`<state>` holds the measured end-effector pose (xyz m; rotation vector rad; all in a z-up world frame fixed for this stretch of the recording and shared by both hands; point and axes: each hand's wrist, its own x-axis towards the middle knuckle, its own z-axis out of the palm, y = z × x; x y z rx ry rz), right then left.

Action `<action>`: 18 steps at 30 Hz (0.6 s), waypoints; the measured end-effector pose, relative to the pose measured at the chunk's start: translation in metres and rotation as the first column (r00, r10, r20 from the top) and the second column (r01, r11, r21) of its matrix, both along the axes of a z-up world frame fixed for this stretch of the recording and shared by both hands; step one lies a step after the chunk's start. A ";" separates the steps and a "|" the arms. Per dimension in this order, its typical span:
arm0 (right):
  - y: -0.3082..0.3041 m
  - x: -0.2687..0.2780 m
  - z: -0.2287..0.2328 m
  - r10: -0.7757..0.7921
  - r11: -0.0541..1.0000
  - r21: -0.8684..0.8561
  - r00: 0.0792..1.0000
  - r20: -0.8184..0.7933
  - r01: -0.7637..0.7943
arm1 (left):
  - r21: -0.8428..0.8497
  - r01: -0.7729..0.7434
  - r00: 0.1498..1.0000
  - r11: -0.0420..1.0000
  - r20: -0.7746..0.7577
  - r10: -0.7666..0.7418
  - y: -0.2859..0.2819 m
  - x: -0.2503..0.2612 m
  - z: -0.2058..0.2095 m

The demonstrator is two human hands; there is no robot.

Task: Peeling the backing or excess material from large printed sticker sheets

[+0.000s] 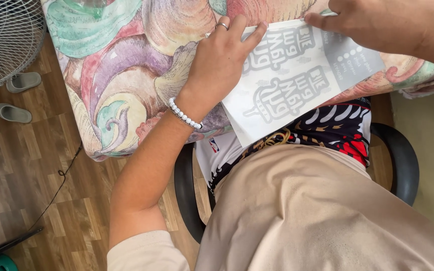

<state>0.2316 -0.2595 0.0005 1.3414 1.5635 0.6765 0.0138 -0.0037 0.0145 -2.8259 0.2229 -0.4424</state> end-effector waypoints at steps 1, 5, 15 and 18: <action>0.000 0.000 0.000 -0.001 1.000 0.000 1.000 0.002 0.001 | 0.000 0.001 1.000 1.000 0.002 -0.001 0.000 0.002 0.001; 0.006 0.000 -0.005 0.022 0.992 0.127 0.996 -0.091 -0.010 | 0.022 -0.001 1.000 1.000 -0.003 0.001 -0.003 0.007 0.000; -0.010 0.018 -0.025 -0.049 0.992 0.104 0.967 -0.249 0.077 | 0.142 -0.105 0.985 0.984 -0.118 0.122 -0.019 0.002 0.002; -0.023 0.019 -0.025 -0.383 0.838 -0.046 0.526 -0.759 0.543 | 0.054 -0.103 0.994 0.993 -0.027 0.105 -0.021 -0.003 -0.002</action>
